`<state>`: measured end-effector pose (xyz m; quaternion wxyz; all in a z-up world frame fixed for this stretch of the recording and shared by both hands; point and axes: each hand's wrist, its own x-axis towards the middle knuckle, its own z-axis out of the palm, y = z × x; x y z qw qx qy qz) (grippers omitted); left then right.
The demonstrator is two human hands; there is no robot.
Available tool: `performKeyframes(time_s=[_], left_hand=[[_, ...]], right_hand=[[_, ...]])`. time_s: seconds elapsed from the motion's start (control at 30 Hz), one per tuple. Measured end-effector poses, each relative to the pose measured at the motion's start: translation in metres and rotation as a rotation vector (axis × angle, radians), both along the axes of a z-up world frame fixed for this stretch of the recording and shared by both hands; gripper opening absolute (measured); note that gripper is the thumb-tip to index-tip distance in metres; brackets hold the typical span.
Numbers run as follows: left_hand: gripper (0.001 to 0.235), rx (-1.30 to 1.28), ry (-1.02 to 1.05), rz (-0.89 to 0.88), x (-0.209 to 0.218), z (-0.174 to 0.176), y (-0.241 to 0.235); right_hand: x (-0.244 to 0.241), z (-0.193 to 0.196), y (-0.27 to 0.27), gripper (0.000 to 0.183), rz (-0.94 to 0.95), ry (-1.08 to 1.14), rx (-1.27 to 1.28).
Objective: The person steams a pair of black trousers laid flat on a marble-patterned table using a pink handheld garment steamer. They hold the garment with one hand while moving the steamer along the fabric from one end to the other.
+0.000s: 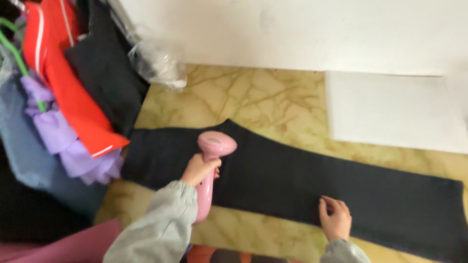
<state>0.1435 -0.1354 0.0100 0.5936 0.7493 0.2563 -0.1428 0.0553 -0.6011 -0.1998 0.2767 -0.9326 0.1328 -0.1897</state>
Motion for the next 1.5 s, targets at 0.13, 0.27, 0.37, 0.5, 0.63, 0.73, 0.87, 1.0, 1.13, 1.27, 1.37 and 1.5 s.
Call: performKeyframes(time_s=[0.13,0.27,0.37,0.5,0.63,0.73,0.87,1.0,1.13,1.27,1.37,1.5], left_hand=[[0.031,0.116,0.03,-0.01,0.066,-0.005,-0.017],[0.032,0.104,0.067,0.043,0.102,-0.025,-0.019],[0.031,0.099,0.085,0.068,0.119,-0.039,-0.022],[0.029,0.075,0.091,0.101,0.118,-0.034,-0.027],[0.029,0.062,0.097,0.119,0.114,-0.028,-0.033],[0.027,0.112,0.148,0.085,0.105,-0.02,-0.037],[0.027,0.065,0.158,0.108,0.078,-0.019,-0.039],[0.023,0.073,0.175,0.078,0.032,-0.022,-0.036],[0.023,0.058,0.216,0.074,-0.029,-0.023,-0.035],[0.024,0.086,0.251,0.007,-0.092,-0.035,-0.027],[0.025,0.075,0.266,0.017,-0.129,-0.025,-0.029],[0.02,-0.013,0.33,0.089,-0.156,-0.012,-0.032]], right_hand=[[0.002,-0.02,-0.07,0.015,-0.139,0.078,-0.104],[-0.007,-0.022,-0.101,0.012,-0.19,0.258,-0.046],[0.0,-0.006,-0.102,0.014,-0.192,0.38,0.005],[0.009,0.024,-0.085,0.032,-0.262,0.549,-0.022],[0.014,0.029,-0.083,0.042,-0.266,0.605,-0.073],[0.015,0.023,-0.085,0.044,-0.261,0.6,-0.07],[0.013,0.016,-0.086,0.045,-0.281,0.544,-0.123],[0.014,0.021,-0.082,0.046,-0.296,0.539,-0.116],[0.011,0.014,-0.08,0.046,-0.283,0.474,-0.146],[0.007,-0.001,-0.082,0.048,-0.291,0.349,-0.235],[0.005,-0.005,-0.08,0.049,-0.284,0.278,-0.272],[0.002,-0.011,-0.081,0.05,-0.258,0.205,-0.332]])
